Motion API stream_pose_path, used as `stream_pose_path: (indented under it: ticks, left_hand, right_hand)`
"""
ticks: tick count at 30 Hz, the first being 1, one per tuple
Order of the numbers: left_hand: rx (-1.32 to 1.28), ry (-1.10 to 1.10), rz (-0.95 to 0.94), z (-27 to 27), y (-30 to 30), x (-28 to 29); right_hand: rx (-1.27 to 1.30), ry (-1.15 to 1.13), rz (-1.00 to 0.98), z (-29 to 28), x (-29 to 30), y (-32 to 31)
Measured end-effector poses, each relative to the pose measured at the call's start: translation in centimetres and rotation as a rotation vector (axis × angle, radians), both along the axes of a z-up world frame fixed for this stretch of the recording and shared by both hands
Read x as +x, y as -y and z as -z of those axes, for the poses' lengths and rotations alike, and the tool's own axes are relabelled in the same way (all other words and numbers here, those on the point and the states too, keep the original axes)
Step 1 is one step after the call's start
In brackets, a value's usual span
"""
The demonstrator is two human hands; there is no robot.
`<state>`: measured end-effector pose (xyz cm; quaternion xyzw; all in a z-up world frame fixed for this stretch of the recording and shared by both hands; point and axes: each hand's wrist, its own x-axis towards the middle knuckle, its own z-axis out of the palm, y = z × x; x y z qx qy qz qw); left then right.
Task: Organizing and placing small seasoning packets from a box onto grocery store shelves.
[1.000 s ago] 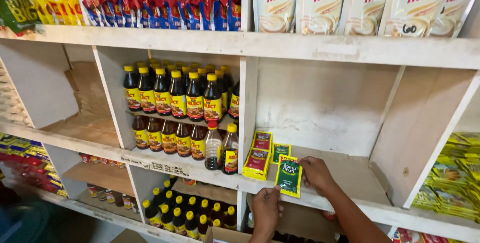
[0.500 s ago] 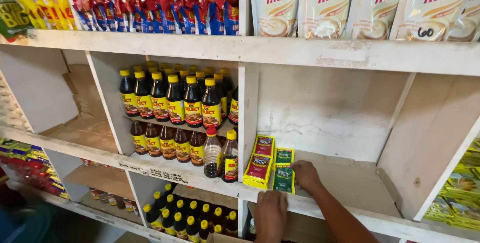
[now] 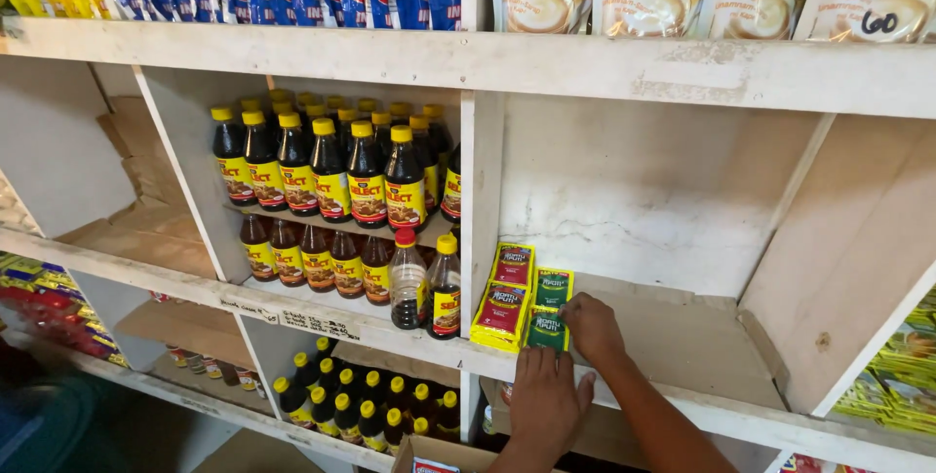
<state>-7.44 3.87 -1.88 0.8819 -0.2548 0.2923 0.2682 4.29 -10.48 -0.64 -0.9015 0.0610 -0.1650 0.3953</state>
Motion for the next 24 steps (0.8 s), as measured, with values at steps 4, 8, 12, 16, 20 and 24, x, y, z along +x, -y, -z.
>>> stream_pose_path:
  ticks: [4, 8, 12, 16, 20, 24]
  left_hand:
    - [-0.03, 0.105, -0.076, 0.4, 1.0, 0.3]
    - [-0.061, 0.024, -0.086, -0.3, 1.3, -0.2]
    - [-0.038, -0.003, -0.125, -0.9, 1.6, -0.4]
    - [-0.001, 0.02, -0.196, -0.8, 2.0, 0.0]
    - [0.014, -0.088, -0.181, -1.0, 2.0, 0.0]
    - [-0.056, 0.201, -0.208, 0.3, 2.0, 0.2]
  right_hand:
    - [-0.171, 0.054, -0.071, -0.2, -0.4, -0.3]
    - [-0.195, -0.041, -0.106, -0.6, -0.6, -0.5]
    - [-0.276, -0.082, -0.086, -1.4, -1.4, -1.0]
    - [-0.392, 0.013, -0.14, -2.0, -1.9, -1.3]
    - [-0.399, -0.03, -0.188, -2.0, -1.7, -1.3]
    - [-0.389, 0.029, -0.25, -0.9, -0.9, -0.9]
